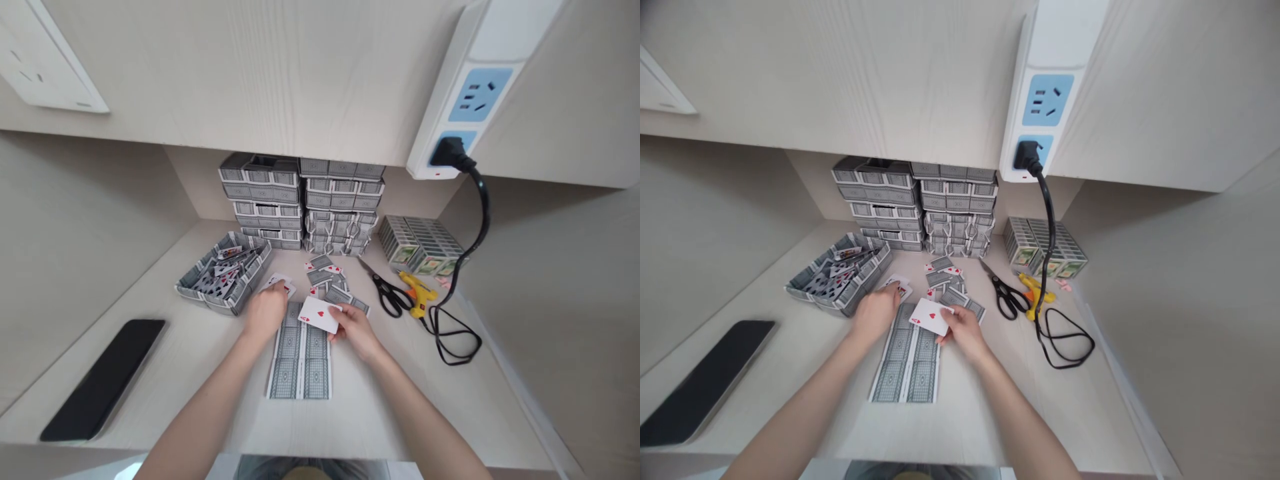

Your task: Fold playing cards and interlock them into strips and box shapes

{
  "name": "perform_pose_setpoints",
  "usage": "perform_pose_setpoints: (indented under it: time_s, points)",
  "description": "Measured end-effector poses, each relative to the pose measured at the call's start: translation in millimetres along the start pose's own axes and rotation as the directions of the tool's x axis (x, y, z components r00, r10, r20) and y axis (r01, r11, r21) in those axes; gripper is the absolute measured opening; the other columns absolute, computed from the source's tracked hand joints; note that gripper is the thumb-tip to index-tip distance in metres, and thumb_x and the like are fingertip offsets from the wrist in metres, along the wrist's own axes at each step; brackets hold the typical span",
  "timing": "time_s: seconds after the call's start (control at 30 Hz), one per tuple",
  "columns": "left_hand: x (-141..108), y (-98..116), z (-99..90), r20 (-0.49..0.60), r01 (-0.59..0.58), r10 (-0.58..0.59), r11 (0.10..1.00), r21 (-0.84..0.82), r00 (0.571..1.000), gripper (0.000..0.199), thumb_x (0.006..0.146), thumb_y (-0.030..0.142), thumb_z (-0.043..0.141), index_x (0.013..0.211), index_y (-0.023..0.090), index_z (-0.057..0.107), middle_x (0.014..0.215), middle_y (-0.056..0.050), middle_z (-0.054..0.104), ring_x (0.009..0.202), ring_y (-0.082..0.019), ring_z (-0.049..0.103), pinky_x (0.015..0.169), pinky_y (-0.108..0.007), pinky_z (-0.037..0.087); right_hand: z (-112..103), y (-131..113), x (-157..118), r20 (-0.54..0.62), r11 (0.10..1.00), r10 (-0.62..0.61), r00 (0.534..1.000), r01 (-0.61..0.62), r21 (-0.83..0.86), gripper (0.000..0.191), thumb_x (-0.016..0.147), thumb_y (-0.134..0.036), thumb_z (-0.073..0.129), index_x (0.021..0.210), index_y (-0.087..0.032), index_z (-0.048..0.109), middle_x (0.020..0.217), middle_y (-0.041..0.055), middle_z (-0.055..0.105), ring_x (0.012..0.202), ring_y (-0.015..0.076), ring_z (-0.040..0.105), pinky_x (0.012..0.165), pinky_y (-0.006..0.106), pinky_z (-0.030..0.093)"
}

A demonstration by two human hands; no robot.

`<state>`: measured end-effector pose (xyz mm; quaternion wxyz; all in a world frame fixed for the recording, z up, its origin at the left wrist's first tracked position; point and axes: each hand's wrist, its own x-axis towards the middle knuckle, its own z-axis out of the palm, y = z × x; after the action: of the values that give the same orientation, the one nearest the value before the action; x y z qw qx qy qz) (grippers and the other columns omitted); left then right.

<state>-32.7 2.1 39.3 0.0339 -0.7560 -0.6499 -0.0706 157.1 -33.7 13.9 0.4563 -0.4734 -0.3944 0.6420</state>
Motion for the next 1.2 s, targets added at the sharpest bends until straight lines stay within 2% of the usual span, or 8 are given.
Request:
perform_pose_setpoints:
  time_s: [0.2,0.33,0.53,0.73,0.93,1.03,1.13,1.2]
  points:
    - [-3.9,-1.2,-0.6,0.006,0.017,-0.017,1.0,0.005,1.0,0.038,0.08,0.012,0.035,0.113,0.016,0.054,0.084,-0.014,0.068,0.075,-0.025,0.065,0.062,-0.032,0.046,-0.4,0.1,-0.4,0.001,1.0,-0.003,1.0,0.003,0.002,0.032,0.065,-0.047,0.065,0.068,-0.016,0.059,0.049,-0.0004,0.061,0.037,0.0119,0.055,0.036,0.022,0.043]
    - [-5.5,-2.2,-4.7,-0.045,0.051,-0.052,0.998,-0.028,0.998,0.036,0.079,0.013,0.039,0.108,0.023,0.059,0.087,-0.009,0.069,0.078,-0.022,0.065,0.063,-0.028,0.045,-1.1,0.9,0.2,0.001,1.0,-0.001,1.0,0.001,-0.002,0.033,0.065,-0.048,0.066,0.067,-0.016,0.059,0.048,-0.0008,0.06,0.037,0.0121,0.055,0.036,0.022,0.044]
    - [-5.5,-1.3,-6.5,-0.075,0.048,-0.05,0.998,-0.029,0.996,0.024,0.083,0.032,0.043,0.082,0.022,0.065,0.078,-0.007,0.069,0.073,-0.022,0.064,0.058,-0.027,0.041,-0.5,0.5,-0.1,-0.003,1.0,0.001,1.0,-0.002,-0.015,0.032,0.066,-0.047,0.065,0.067,-0.016,0.059,0.049,-0.001,0.06,0.037,0.012,0.055,0.036,0.022,0.044]
    - [-5.7,3.8,-8.6,-0.01,-0.009,0.009,0.997,-0.074,1.0,0.037,0.083,0.047,0.038,0.078,0.022,0.064,0.076,-0.006,0.069,0.069,-0.021,0.064,0.055,-0.026,0.04,-0.5,0.8,0.5,-0.007,1.0,0.0,1.0,-0.001,-0.026,0.032,0.066,-0.046,0.065,0.069,-0.016,0.059,0.049,-0.0013,0.06,0.037,0.0124,0.056,0.035,0.022,0.045]
    - [-4.8,5.0,-2.6,-0.101,0.042,-0.051,0.995,-0.094,0.994,0.027,0.084,0.026,0.038,0.095,0.019,0.062,0.082,-0.008,0.068,0.072,-0.02,0.063,0.061,-0.028,0.044,-1.8,2.8,1.1,-0.022,1.0,-0.005,1.0,0.005,-0.011,0.033,0.066,-0.047,0.065,0.069,-0.015,0.058,0.05,-0.0013,0.06,0.037,0.012,0.056,0.035,0.022,0.044]
    - [-4.5,6.7,1.0,-0.281,-0.097,0.025,0.965,-0.244,0.96,0.027,0.081,0.018,0.041,0.1,0.018,0.06,0.095,-0.007,0.067,0.087,-0.019,0.062,0.079,-0.031,0.046,-1.9,3.8,1.8,-0.039,1.0,-0.017,0.999,0.017,0.015,0.033,0.066,-0.047,0.065,0.073,-0.016,0.057,0.052,-0.0018,0.06,0.037,0.0117,0.055,0.035,0.022,0.043]
    - [-6.9,11.3,1.0,-0.461,-0.346,0.163,0.872,-0.346,0.872,0.023,0.079,0.014,0.044,0.091,0.019,0.062,0.098,-0.005,0.067,0.103,-0.018,0.057,0.1,-0.039,0.035,-1.3,3.3,2.2,-0.059,0.999,-0.022,0.998,0.025,0.047,0.034,0.066,-0.048,0.066,0.076,-0.017,0.057,0.051,-0.0026,0.06,0.037,0.0116,0.054,0.034,0.022,0.041]
    - [-10.0,15.1,-0.9,-0.522,-0.474,0.245,0.801,-0.365,0.817,0.021,0.077,0.011,0.046,0.085,0.021,0.063,0.098,-0.002,0.067,0.111,-0.019,0.052,0.106,-0.045,0.025,-0.6,1.9,2.1,-0.064,0.998,-0.019,0.998,0.023,0.058,0.035,0.066,-0.05,0.064,0.074,-0.017,0.057,0.049,-0.0026,0.058,0.037,0.0119,0.053,0.034,0.021,0.038]
